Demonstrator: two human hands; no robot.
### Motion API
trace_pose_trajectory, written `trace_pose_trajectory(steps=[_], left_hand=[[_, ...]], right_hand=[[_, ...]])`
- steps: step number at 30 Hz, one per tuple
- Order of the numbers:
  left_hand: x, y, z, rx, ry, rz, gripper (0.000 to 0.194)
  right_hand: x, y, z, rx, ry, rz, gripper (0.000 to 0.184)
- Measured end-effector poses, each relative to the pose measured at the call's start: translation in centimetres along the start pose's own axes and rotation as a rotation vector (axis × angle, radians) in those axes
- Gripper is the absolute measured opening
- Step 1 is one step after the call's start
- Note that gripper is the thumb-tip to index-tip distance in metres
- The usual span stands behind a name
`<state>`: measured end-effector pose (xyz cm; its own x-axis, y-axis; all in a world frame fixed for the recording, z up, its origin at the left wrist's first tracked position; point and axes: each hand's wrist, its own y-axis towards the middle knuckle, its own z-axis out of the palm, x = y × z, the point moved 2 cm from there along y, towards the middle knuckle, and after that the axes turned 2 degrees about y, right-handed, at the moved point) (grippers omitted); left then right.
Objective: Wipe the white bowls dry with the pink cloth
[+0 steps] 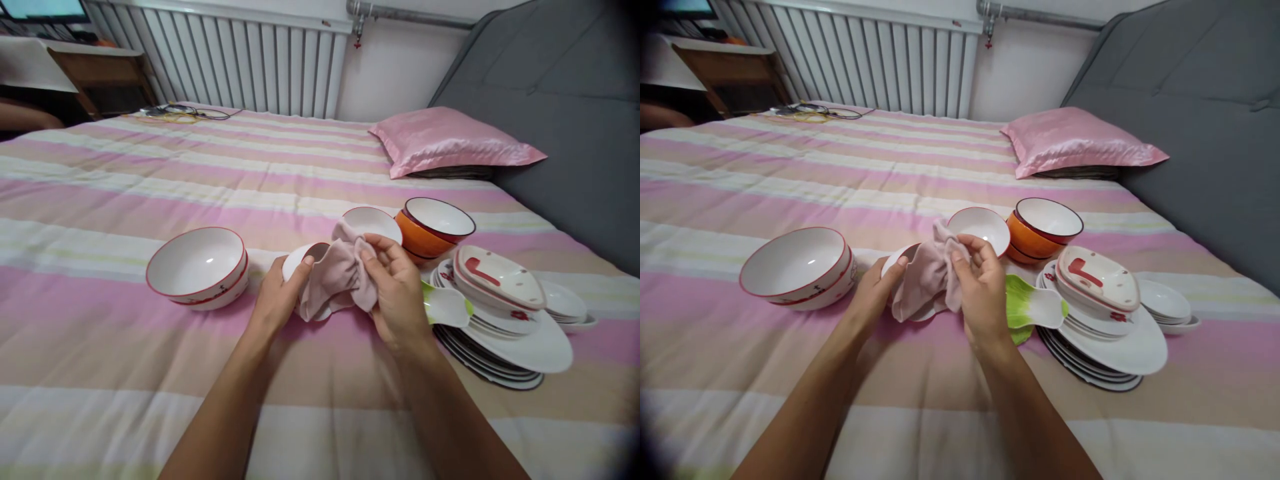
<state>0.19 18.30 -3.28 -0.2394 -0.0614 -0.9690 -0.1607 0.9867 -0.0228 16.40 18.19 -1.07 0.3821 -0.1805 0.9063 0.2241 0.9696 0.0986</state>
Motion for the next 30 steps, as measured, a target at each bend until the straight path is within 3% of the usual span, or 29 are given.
trace_pose_trajectory(steps=[3, 5, 8, 11, 15, 22, 30], left_hand=[[0.0, 0.2, 0.0, 0.006, 0.073, 0.019, 0.057], [-0.2, 0.3, 0.0, 0.007, 0.095, 0.034, 0.056], [-0.4, 0.2, -0.1, 0.010, 0.113, 0.019, 0.058], [-0.4, 0.2, -0.1, 0.000, 0.113, 0.020, 0.058], [-0.2, 0.4, 0.0, 0.001, 0.096, 0.043, 0.057], [-0.4, 0.5, -0.1, -0.003, 0.064, -0.005, 0.056], [-0.4, 0.4, -0.2, 0.002, 0.067, -0.015, 0.058]], right_hand=[[-1.3, -1.0, 1.1, 0.183, -0.091, 0.073, 0.032], [-1.9, -1.9, 1.9, 0.427, -0.230, 0.099, 0.035], [-2.0, -3.1, 2.7, 0.789, -0.444, 0.018, 0.052], [-1.6, -3.7, 2.7, 0.967, -0.653, -0.065, 0.065], [-1.8, -3.8, 2.2, 1.032, -0.881, -0.063, 0.069], [-2.7, -3.5, 1.4, 0.939, -1.167, -0.097, 0.059], [-2.2, -3.0, 1.5, 0.967, -1.086, -0.033, 0.055]])
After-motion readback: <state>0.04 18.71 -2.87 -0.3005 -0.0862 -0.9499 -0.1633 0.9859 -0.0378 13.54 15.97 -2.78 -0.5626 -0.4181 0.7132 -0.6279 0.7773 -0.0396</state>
